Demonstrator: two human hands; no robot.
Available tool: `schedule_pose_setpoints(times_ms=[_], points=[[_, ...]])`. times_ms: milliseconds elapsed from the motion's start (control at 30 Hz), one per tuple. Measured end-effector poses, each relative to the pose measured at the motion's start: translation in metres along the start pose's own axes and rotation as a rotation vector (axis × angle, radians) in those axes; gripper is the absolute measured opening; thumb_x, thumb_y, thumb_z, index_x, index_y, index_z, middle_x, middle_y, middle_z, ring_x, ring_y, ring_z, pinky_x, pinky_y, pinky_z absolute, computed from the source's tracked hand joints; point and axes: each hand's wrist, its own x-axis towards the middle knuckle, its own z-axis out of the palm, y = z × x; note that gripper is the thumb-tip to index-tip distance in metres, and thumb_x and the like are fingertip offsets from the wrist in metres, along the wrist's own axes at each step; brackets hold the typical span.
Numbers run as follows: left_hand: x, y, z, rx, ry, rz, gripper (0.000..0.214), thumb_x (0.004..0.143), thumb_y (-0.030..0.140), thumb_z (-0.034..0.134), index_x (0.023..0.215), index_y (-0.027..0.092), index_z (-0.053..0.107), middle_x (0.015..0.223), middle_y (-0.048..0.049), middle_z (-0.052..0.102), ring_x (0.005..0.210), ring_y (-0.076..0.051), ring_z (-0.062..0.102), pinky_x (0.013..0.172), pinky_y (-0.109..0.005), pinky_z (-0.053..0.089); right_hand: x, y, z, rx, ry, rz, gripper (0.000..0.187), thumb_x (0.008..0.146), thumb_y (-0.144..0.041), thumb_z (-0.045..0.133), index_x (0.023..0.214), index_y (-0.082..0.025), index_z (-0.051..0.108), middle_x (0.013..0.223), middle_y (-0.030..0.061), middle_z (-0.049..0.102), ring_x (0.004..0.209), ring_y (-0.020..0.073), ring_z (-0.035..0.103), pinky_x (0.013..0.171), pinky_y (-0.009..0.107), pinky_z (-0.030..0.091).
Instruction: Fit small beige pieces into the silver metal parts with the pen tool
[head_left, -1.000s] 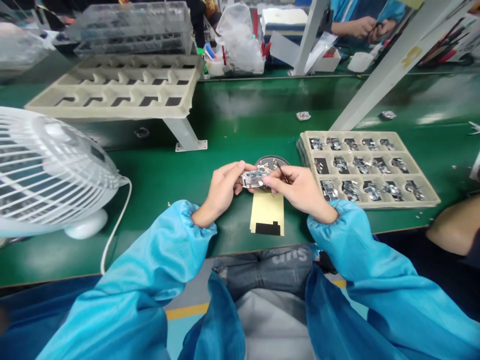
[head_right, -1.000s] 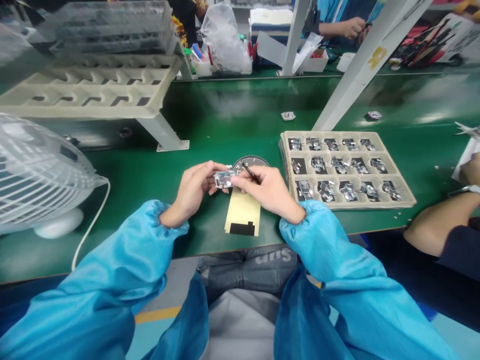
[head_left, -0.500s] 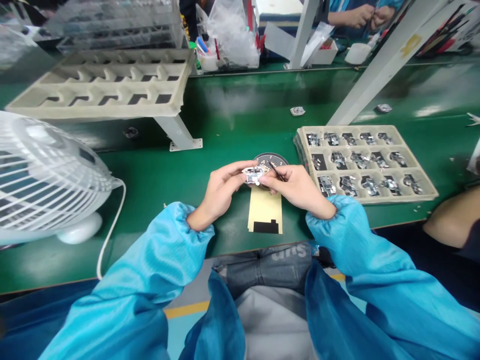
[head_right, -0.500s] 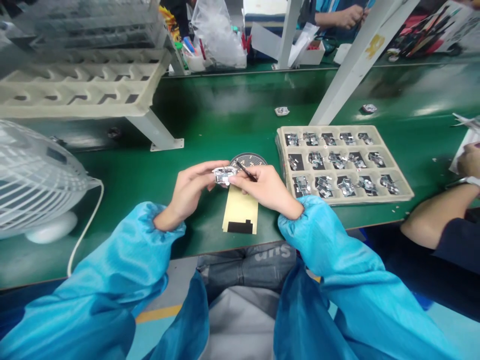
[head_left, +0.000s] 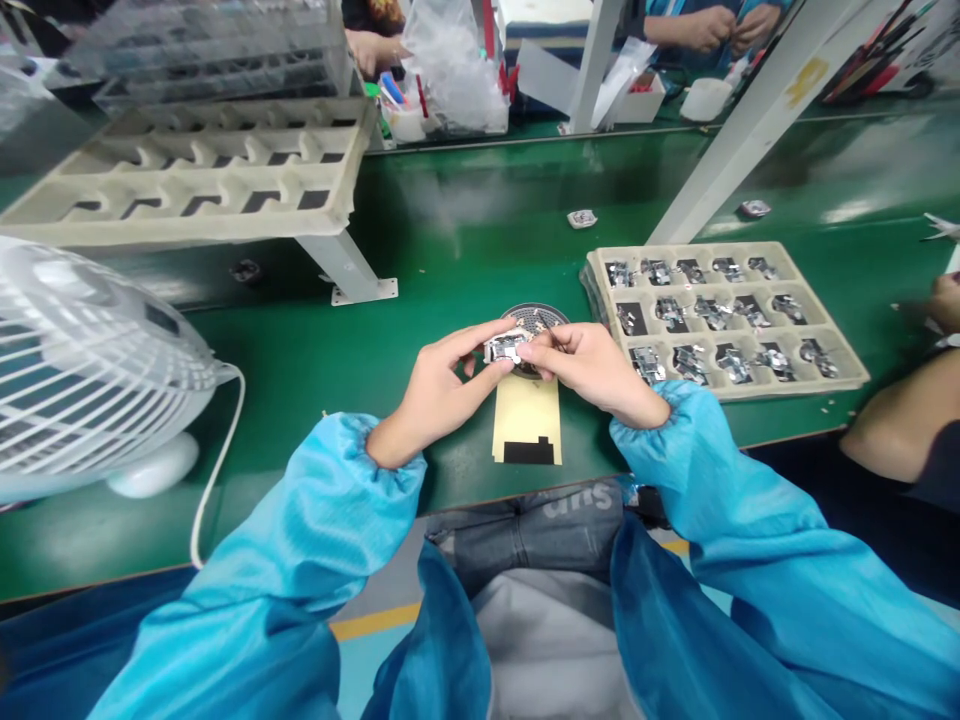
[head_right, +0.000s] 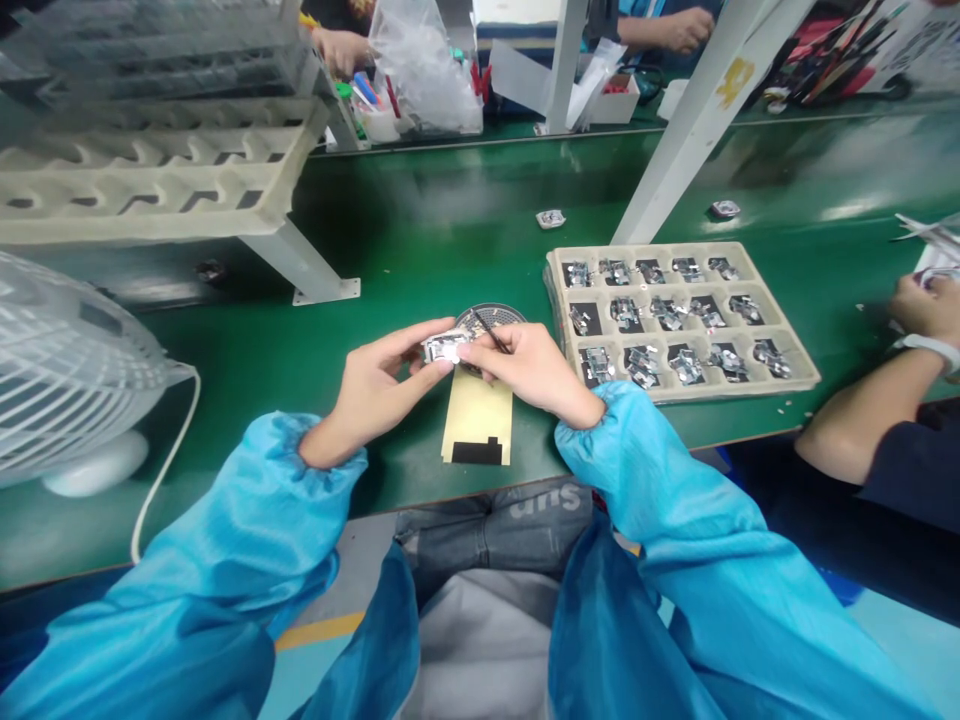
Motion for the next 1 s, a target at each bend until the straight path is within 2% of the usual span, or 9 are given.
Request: schedule_pose_setpoints(times_ms=[100, 200, 267, 433, 533, 667, 767, 867, 1000], points=[[0.0, 0.002, 0.0, -0.026, 0.023, -0.011, 0.042, 0.086, 0.035, 0.083, 0.127, 0.025, 0.078, 0.124, -0.0089, 0.078, 0.086, -0.019, 0.069, 0.074, -0.031, 0.057, 0.001, 0.002, 0.005, 0.041, 0.07, -0.038, 0.049, 0.076, -0.062, 0.086, 0.075, -0.017, 0.066, 0.07, 0.0004, 0.065, 0.065, 0.0121, 0.056, 0.06, 0.026, 0.046], [0.0, 0.002, 0.002, -0.235, -0.016, -0.124, 0.047, 0.082, 0.035, 0.087, 0.127, 0.021, 0.078, 0.123, -0.0108, 0.078, 0.097, -0.023, 0.074, 0.085, -0.035, 0.061, 0.003, 0.005, 0.01, 0.133, 0.148, -0.12, 0.05, 0.069, -0.053, 0.094, 0.091, -0.019, 0.065, 0.09, 0.0027, 0.071, 0.082, 0.0158, 0.066, 0.075, 0.029, 0.055], [0.001, 0.002, 0.004, -0.379, -0.051, -0.186, 0.05, 0.078, 0.034, 0.09, 0.124, 0.019, 0.078, 0.125, -0.0117, 0.077, 0.109, -0.026, 0.074, 0.096, -0.038, 0.061, 0.003, 0.006, 0.012, 0.157, 0.146, -0.139, 0.051, 0.069, -0.05, 0.094, 0.097, -0.02, 0.065, 0.099, 0.0042, 0.073, 0.088, 0.0168, 0.068, 0.081, 0.031, 0.058], [0.001, 0.003, 0.007, -0.57, -0.064, -0.272, 0.045, 0.078, 0.031, 0.09, 0.119, 0.018, 0.078, 0.124, -0.0121, 0.078, 0.111, -0.026, 0.075, 0.101, -0.041, 0.061, 0.0, 0.007, 0.018, 0.154, 0.15, -0.123, 0.041, 0.073, -0.045, 0.092, 0.095, -0.019, 0.069, 0.095, 0.004, 0.075, 0.084, 0.0171, 0.07, 0.08, 0.032, 0.06], [0.0, -0.001, 0.008, -0.597, -0.084, -0.235, 0.041, 0.08, 0.031, 0.088, 0.118, 0.018, 0.079, 0.128, -0.0119, 0.076, 0.117, -0.027, 0.073, 0.104, -0.041, 0.059, -0.002, 0.007, 0.019, 0.156, 0.106, -0.074, 0.044, 0.075, -0.045, 0.091, 0.106, -0.019, 0.074, 0.101, 0.0063, 0.077, 0.09, 0.0209, 0.073, 0.085, 0.036, 0.062], [-0.001, -0.007, 0.011, -0.581, -0.08, -0.119, 0.037, 0.084, 0.031, 0.086, 0.118, 0.019, 0.078, 0.131, -0.0113, 0.074, 0.122, -0.027, 0.07, 0.106, -0.04, 0.056, -0.003, 0.014, 0.016, 0.081, 0.112, -0.073, 0.039, 0.077, -0.045, 0.091, 0.105, -0.021, 0.078, 0.099, 0.0058, 0.078, 0.085, 0.0221, 0.073, 0.078, 0.037, 0.061], [-0.002, -0.007, 0.012, -0.387, -0.023, -0.09, 0.038, 0.088, 0.033, 0.081, 0.123, 0.019, 0.076, 0.129, -0.0114, 0.074, 0.11, -0.024, 0.072, 0.094, -0.036, 0.059, -0.002, 0.021, 0.012, 0.02, 0.173, -0.113, 0.034, 0.078, -0.045, 0.091, 0.099, -0.021, 0.077, 0.096, 0.0051, 0.078, 0.076, 0.0205, 0.07, 0.07, 0.035, 0.059], [-0.003, -0.003, 0.011, -0.149, -0.019, -0.057, 0.032, 0.094, 0.034, 0.072, 0.122, 0.019, 0.077, 0.118, -0.0095, 0.078, 0.092, -0.019, 0.07, 0.079, -0.032, 0.056, -0.001, 0.023, 0.011, -0.019, 0.185, -0.14, 0.035, 0.078, -0.046, 0.091, 0.098, -0.021, 0.076, 0.091, 0.0048, 0.077, 0.073, 0.0199, 0.067, 0.066, 0.034, 0.056], [-0.006, 0.0, 0.013, -0.115, 0.018, -0.059, 0.027, 0.094, 0.033, 0.071, 0.116, 0.017, 0.079, 0.112, -0.0088, 0.079, 0.091, -0.019, 0.069, 0.08, -0.032, 0.054, 0.0, 0.019, 0.016, -0.024, 0.19, -0.145, 0.037, 0.077, -0.047, 0.091, 0.095, -0.02, 0.075, 0.085, 0.0033, 0.075, 0.067, 0.0169, 0.063, 0.062, 0.031, 0.052]])
